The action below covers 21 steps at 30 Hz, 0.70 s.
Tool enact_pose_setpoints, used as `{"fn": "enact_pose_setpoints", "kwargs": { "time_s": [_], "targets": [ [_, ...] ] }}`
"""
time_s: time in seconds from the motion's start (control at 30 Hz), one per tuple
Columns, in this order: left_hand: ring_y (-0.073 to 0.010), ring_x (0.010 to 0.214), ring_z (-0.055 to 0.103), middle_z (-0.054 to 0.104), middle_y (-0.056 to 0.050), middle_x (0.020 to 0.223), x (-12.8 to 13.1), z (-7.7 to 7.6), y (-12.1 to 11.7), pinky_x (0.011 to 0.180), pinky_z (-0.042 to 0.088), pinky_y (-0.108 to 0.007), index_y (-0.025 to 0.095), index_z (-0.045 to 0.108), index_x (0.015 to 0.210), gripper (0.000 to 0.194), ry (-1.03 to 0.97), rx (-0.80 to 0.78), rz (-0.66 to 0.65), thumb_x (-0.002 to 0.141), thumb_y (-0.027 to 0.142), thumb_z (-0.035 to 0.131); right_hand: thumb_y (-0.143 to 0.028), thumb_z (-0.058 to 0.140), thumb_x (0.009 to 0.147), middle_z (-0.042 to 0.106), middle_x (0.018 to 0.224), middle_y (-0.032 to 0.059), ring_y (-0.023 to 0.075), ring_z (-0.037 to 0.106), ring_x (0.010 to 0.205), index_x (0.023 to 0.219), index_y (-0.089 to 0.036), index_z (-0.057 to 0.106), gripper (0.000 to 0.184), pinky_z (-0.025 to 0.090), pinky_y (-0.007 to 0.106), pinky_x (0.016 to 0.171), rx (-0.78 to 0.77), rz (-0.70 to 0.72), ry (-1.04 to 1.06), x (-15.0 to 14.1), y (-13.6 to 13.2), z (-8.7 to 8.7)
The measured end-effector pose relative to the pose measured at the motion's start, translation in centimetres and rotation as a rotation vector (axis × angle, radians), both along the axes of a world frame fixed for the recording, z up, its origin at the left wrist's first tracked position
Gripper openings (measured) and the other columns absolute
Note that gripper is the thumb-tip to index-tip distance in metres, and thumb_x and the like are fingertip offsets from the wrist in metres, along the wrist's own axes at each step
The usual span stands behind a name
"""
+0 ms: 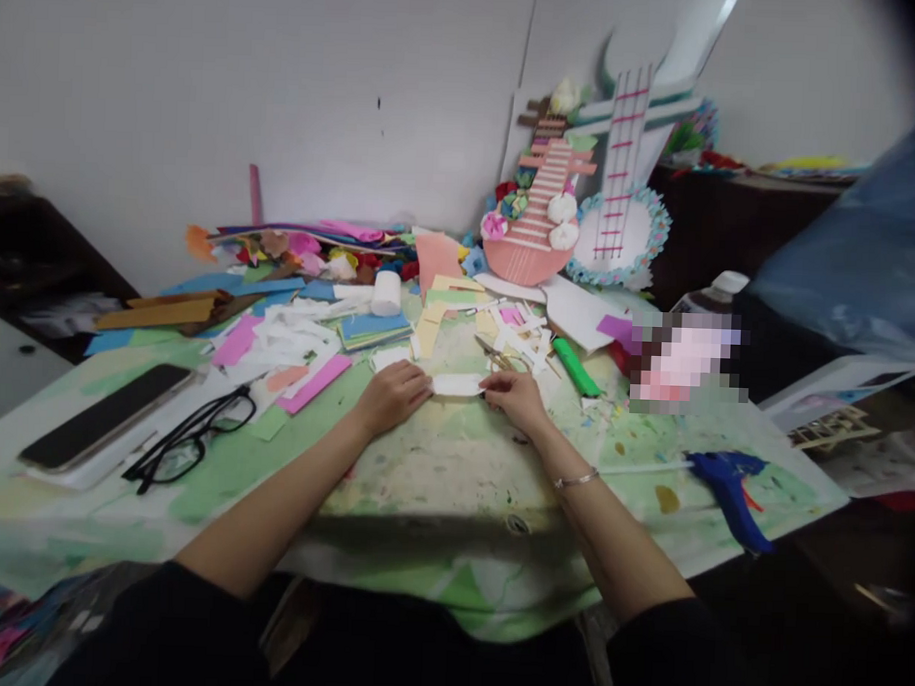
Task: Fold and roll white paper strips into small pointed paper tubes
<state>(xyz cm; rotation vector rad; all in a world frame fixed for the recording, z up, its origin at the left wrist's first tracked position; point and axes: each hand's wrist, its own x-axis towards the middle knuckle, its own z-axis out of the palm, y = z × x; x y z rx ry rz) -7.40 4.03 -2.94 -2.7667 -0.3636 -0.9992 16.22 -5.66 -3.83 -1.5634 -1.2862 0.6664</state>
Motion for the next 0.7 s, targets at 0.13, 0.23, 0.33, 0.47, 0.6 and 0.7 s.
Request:
{"fn": "enact_pose_setpoints", "kwargs": {
  "time_s": [0.13,0.23,0.33,0.47,0.6,0.7],
  "targets": [
    [-0.0156,0.074,0.060,0.068,-0.005,0.078,0.2,0.3,-0.1,0.070,0.049,-0.029,0.016,0.067,0.085,0.016,-0.025,0.023,-0.044,0.093,0.019,0.053,-0.011,0.059,0.061,0.064,0.052,-0.0014,0.0122,0.056,0.048,0.073,-0.016,0.074,0.020,0.042,0.022,0.049,0.014,-0.005,-0.079,-0.2,-0.2,0.6],
    [-0.0156,0.075,0.061,0.069,-0.006,0.080,0.4,0.5,-0.4,0.069,0.051,-0.029,0.016,0.068,0.088,0.016,-0.034,0.020,-0.071,0.093,0.016,0.052,-0.008,0.061,0.061,0.063,0.053,-0.0023,0.0115,0.055,0.049,0.072,-0.018,0.076,0.021,0.042,0.022,0.050,0.026,-0.017,-0.149,-0.4,-0.5,1.0],
    [-0.0181,0.081,0.062,0.070,-0.007,0.086,0.4,0.5,-0.8,0.073,0.053,-0.032,0.015,0.068,0.093,0.014,-0.023,-0.010,-0.092,0.091,0.015,0.054,-0.006,0.061,0.064,0.063,0.059,-0.0015,0.0113,0.054,0.053,0.074,-0.020,0.077,0.023,0.042,0.023,0.055,0.045,-0.029,-0.211,-0.5,-0.8,1.3],
    [-0.0194,0.083,0.063,0.071,-0.009,0.088,0.4,0.2,-1.0,0.075,0.054,-0.034,0.014,0.066,0.100,0.014,-0.026,-0.082,-0.083,0.091,0.014,0.055,-0.005,0.064,0.067,0.057,0.065,-0.0001,0.0119,0.052,0.059,0.077,-0.020,0.078,0.023,0.042,0.025,0.060,0.064,-0.020,-0.258,-0.4,-1.0,1.4],
    [-0.0188,0.077,0.063,0.070,-0.007,0.079,0.4,0.0,-0.9,0.070,0.054,-0.032,0.013,0.064,0.094,0.009,-0.055,-0.159,-0.050,0.090,0.014,0.056,-0.008,0.064,0.072,0.056,0.068,0.0008,0.0108,0.051,0.057,0.080,-0.019,0.078,0.019,0.042,0.025,0.058,0.056,0.012,-0.261,-0.2,-1.1,1.3],
    [-0.0186,0.077,0.064,0.071,-0.008,0.081,0.3,-0.1,-0.9,0.071,0.054,-0.032,0.013,0.063,0.092,0.006,-0.066,-0.214,-0.034,0.089,0.013,0.058,-0.010,0.063,0.077,0.058,0.073,0.0020,0.0101,0.051,0.057,0.084,-0.018,0.077,0.017,0.043,0.025,0.058,0.038,0.037,-0.256,-0.1,-1.4,1.2]
  ]
}}
